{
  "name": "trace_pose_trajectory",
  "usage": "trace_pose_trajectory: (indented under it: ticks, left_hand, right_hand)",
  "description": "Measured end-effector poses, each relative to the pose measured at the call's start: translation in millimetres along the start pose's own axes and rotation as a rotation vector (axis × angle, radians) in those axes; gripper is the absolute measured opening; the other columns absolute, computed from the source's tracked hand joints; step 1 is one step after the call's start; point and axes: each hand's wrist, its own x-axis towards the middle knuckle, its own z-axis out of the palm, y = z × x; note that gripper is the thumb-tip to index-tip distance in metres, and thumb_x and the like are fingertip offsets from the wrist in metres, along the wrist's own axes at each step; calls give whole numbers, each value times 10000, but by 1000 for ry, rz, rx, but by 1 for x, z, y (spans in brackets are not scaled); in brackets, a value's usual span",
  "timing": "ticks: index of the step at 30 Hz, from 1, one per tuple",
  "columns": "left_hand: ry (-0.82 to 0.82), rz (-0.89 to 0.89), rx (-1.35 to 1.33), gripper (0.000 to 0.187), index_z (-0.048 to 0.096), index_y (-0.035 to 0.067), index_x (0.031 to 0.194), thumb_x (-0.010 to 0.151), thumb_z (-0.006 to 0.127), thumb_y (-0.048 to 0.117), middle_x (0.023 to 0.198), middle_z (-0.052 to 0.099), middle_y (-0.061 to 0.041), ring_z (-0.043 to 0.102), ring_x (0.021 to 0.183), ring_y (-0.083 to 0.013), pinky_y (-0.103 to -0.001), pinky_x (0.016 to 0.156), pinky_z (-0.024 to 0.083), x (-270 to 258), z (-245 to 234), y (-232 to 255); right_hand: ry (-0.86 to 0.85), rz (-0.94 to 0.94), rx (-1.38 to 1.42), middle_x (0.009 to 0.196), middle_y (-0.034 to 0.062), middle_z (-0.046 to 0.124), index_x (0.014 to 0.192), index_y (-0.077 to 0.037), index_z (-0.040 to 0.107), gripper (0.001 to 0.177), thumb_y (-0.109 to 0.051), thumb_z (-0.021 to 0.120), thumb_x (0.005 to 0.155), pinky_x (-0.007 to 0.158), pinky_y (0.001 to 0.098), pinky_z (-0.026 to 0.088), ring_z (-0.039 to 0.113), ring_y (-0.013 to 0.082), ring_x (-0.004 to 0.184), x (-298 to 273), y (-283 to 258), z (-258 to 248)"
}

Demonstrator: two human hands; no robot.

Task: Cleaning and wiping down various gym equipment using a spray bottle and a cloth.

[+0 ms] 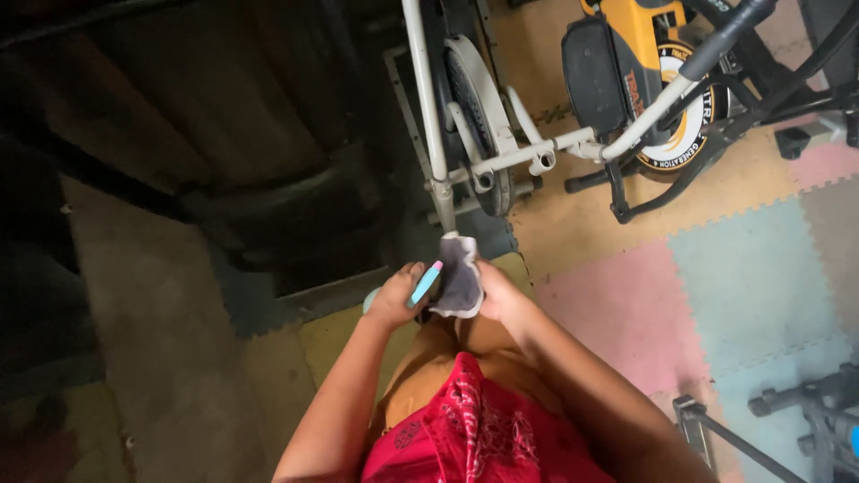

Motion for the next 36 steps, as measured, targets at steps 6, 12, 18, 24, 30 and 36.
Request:
trace_pose_trajectory:
  ticks: [6,12,18,24,30,36]
  left_hand:
    - [56,61,-52,579,528,-6,1249,728,760,95,1146,603,-250,588,1047,-484,-493,889,509,16,3,13]
    - [50,-132,-84,495,549,44,1262,801,729,81,1137,616,-223,601,1060,-473,-494,872,515,26,9,19]
    - [18,-341,-68,541,537,58,1326,827,738,110,1180,620,-225,598,1051,-480,-526,835,505,33,34,-5]
    - [-15,-396,-115,554,529,53,1311,800,738,92,1207,602,-240,584,1085,-490,-516,888,507,50,69,-45]
    - [-16,-380,-187,588,538,53,1325,771,732,30,1240,594,-245,561,1150,-495,-505,951,495,87,84,-78]
    - [-3,-330,-263,585,536,59,1344,787,707,11,1319,594,-213,574,1196,-461,-474,984,501,97,95,-110]
  right_hand:
    - [-16,29,250,1021,88,697,1097,-142,637,299,-336,417,1041,816,548,585,675,289,903,66,-5,-76]
    - [-96,-114,498,1113,86,688,1220,-123,634,279,-275,427,1110,833,507,578,659,279,992,172,-3,-82]
    - [217,-114,408,1259,48,630,1331,-151,526,368,-370,383,1071,939,495,514,610,239,1124,210,-34,-9]
    - [130,-221,494,1329,70,628,1372,-112,546,369,-324,417,1099,1009,439,519,619,229,1183,334,45,-127]
    - [138,-152,468,1289,98,643,1322,-81,572,350,-274,411,1078,1000,417,533,630,255,1167,406,88,-215]
    - [-68,-214,284,1315,119,623,1368,-65,556,337,-209,503,1068,1022,396,517,613,256,1209,464,138,-276]
